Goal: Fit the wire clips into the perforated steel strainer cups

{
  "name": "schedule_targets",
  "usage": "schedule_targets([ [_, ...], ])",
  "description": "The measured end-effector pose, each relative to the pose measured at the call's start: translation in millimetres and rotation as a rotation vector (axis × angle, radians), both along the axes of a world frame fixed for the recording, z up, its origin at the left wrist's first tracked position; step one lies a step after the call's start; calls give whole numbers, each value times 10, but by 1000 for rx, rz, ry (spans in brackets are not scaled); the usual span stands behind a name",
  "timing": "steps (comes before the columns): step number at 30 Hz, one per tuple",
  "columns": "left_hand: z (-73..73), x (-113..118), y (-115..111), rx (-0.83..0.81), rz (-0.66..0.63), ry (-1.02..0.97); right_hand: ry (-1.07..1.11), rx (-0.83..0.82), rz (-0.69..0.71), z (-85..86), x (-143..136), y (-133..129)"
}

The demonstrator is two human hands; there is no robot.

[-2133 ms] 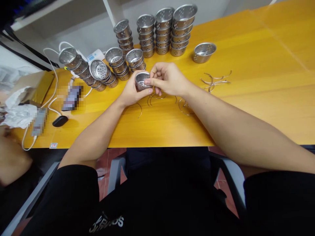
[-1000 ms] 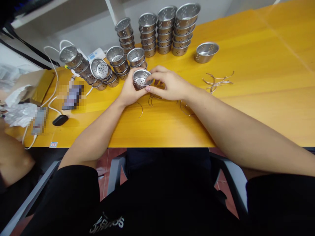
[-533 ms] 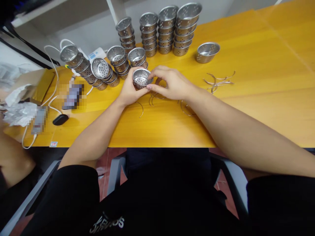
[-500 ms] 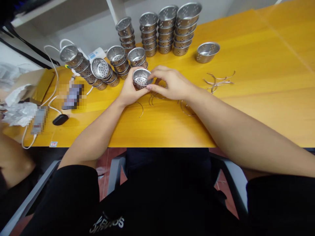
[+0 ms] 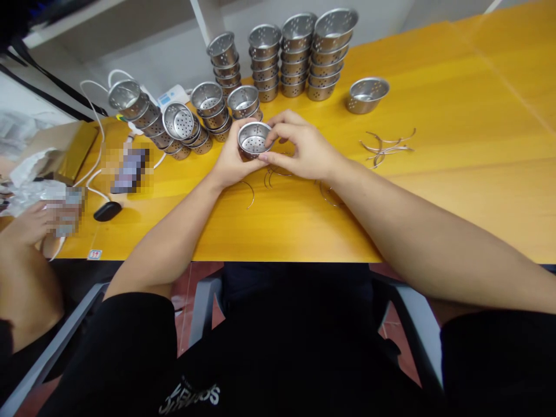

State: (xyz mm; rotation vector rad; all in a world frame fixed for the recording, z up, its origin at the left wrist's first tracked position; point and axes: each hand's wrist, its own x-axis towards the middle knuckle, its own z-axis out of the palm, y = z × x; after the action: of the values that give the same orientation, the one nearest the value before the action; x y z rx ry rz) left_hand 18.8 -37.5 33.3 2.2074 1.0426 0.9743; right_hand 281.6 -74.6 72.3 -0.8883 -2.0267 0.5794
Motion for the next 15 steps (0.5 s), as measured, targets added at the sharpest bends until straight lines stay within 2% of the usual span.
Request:
schedule_targets([
  [4,-42,-48,46,-70,9,-25,117,38,-99,87,57,40],
  [7,-89,-102,82,-73,9,-1,234,82,-128,178,112,186],
  [11,-94,-125,71,-46,-31,8,188,118,-132,321,59,565],
  [15,-59,-120,38,-23,-24,17,97,126,-184,432,-190,974],
])
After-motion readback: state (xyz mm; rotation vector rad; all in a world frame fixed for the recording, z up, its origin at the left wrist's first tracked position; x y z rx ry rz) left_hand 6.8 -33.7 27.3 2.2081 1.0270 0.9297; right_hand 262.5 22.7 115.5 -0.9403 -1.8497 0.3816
